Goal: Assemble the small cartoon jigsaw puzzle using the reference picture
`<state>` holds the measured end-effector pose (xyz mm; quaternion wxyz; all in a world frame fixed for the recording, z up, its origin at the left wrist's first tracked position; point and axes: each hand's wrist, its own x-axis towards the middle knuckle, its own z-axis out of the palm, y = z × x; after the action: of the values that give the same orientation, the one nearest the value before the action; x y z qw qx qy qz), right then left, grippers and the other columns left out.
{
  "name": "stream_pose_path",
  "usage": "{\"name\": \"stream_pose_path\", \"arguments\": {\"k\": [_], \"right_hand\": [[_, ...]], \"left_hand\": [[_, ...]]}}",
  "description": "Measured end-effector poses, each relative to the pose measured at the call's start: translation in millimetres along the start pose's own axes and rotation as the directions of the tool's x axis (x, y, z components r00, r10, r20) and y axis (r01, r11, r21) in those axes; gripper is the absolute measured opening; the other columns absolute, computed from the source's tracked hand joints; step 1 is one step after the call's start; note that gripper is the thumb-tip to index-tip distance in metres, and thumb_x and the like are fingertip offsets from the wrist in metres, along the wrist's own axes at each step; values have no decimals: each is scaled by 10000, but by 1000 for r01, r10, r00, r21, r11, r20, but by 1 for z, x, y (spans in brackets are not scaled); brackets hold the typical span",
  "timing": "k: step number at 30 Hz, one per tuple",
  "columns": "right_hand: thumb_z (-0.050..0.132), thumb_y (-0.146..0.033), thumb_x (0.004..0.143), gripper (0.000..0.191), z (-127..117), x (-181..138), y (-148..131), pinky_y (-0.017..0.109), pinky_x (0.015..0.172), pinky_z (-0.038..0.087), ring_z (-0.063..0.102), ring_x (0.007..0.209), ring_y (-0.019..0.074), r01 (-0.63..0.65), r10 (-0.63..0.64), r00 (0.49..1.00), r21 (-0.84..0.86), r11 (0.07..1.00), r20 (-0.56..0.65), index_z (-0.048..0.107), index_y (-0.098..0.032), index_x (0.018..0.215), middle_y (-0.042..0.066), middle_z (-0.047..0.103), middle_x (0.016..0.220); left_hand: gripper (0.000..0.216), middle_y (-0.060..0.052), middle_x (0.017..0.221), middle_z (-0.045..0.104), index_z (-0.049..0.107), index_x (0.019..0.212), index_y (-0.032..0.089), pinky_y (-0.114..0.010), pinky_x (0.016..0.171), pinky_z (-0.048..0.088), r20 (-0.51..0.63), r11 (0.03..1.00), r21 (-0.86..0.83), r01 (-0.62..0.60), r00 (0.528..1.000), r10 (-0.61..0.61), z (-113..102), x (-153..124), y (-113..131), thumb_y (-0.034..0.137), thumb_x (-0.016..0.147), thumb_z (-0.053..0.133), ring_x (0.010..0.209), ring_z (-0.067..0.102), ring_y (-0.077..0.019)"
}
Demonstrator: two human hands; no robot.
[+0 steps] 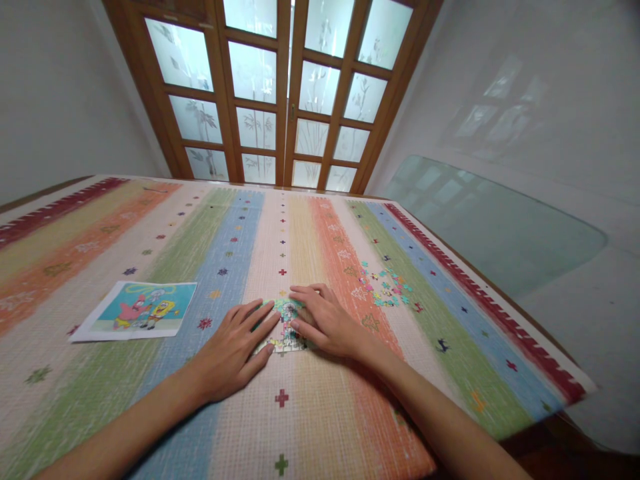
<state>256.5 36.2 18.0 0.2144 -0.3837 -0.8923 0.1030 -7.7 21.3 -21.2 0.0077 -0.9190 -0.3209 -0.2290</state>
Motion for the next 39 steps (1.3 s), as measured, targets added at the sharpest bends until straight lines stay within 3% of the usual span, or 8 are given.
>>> {"name": "stream_pose_path", "arguments": {"k": [12, 17, 25, 39], "right_hand": [[567, -343, 1032, 330, -26, -2, 17, 516, 1111, 419, 522, 1274, 268, 62, -62, 998, -29, 998, 2, 609, -212, 1332, 116, 635, 1389], [613, -334, 1009, 341, -36, -9, 27, 511, 1090, 446, 532, 1243, 272, 78, -75, 993, -38, 996, 86, 624, -217, 1328, 106, 657, 1353], [681, -435, 958, 486, -16, -28, 20, 487, 1072, 471, 512, 1249, 282, 31, -26, 995, -54, 998, 92, 587, -216, 1382, 110, 597, 1436], [590, -457, 991, 443, -3, -31, 15, 499, 1099, 420, 491, 1240, 290, 40, -37, 999, -88, 995, 39, 615, -187, 1342, 122, 581, 1455]], "left_hand": [[510, -128, 1525, 518, 448, 1531, 221, -537, 1115, 408, 45, 1000, 12, -8, 999, 7, -4, 2, -2, 389, 1050, 458, 1355, 476, -331], [509, -122, 1523, 518, 446, 1532, 230, -542, 1118, 408, 26, 1000, -9, 3, 1000, -3, -1, 0, -2, 386, 1048, 461, 1356, 473, -330], [515, -112, 1527, 519, 426, 1556, 241, -515, 1114, 414, 19, 1000, -9, 3, 1000, -2, -3, 1, -3, 404, 1068, 441, 1364, 471, -322], [523, -97, 1531, 524, 413, 1565, 249, -483, 1114, 421, 16, 999, 28, -15, 1000, 14, -3, -1, -5, 414, 1070, 453, 1357, 490, -300]]}}
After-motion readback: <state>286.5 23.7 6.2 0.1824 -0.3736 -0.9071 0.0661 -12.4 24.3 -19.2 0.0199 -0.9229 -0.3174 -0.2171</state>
